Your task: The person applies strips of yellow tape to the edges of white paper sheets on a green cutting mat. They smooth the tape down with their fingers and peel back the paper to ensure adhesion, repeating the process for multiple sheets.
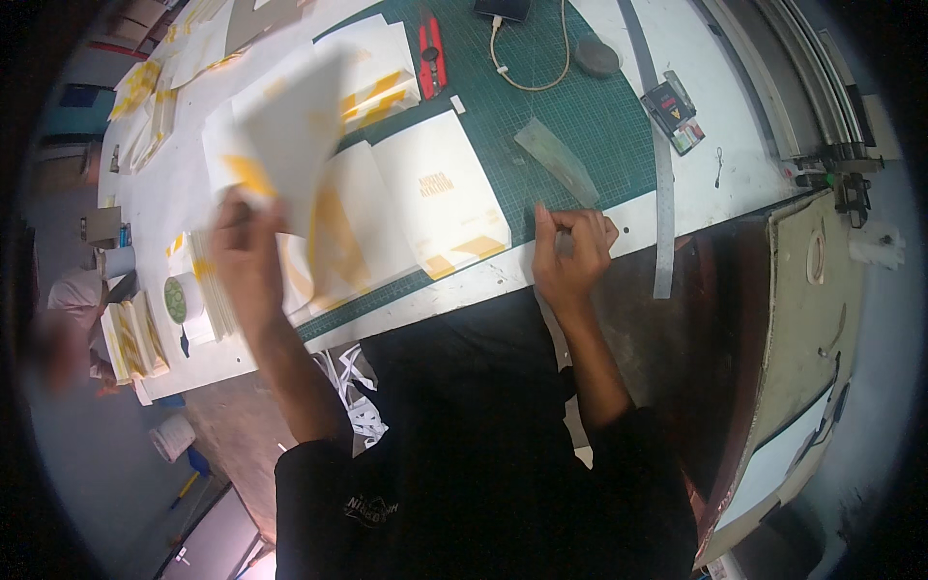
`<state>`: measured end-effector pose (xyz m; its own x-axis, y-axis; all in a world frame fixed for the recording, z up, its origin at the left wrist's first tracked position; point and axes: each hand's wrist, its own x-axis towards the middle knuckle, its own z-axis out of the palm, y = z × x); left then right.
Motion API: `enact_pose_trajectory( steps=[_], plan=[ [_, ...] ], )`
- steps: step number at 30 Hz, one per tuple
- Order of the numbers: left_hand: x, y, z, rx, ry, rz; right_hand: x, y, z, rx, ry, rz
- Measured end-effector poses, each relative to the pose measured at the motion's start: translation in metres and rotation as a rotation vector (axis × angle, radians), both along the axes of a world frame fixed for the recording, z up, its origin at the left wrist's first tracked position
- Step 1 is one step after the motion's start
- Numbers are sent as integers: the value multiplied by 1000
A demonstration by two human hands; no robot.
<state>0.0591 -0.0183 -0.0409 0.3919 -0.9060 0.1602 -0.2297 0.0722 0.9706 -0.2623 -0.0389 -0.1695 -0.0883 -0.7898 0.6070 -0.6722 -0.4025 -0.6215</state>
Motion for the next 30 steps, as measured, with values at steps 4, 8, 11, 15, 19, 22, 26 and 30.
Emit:
enact_pose_trajectory(
  steps=[4, 8, 11, 15, 19, 22, 26, 30],
  plan=[
    [49, -37, 54, -580, 3, 332, 2, 0, -1, -15, 38, 35],
    [76, -92, 79, -776, -624, 378, 4, 0, -5, -33, 78, 60],
    [63, -154, 72, -680, -883, 177, 2, 2, -1, -19, 79, 43],
    [57, -209, 7, -353, -1076, -176, 6, 2, 2, -39, 90, 62],
    [52, -210, -75, 74, -1018, -363, 4, 2, 0, -39, 95, 63],
    [25, -171, -62, 107, -968, -369, 4, 3, -2, -37, 92, 67],
    [14, -149, -59, 176, -996, -428, 4, 3, -2, -14, 101, 95],
    [13, -141, -66, 212, -963, -398, 2, 2, 5, 74, 73, 209]
  ],
)
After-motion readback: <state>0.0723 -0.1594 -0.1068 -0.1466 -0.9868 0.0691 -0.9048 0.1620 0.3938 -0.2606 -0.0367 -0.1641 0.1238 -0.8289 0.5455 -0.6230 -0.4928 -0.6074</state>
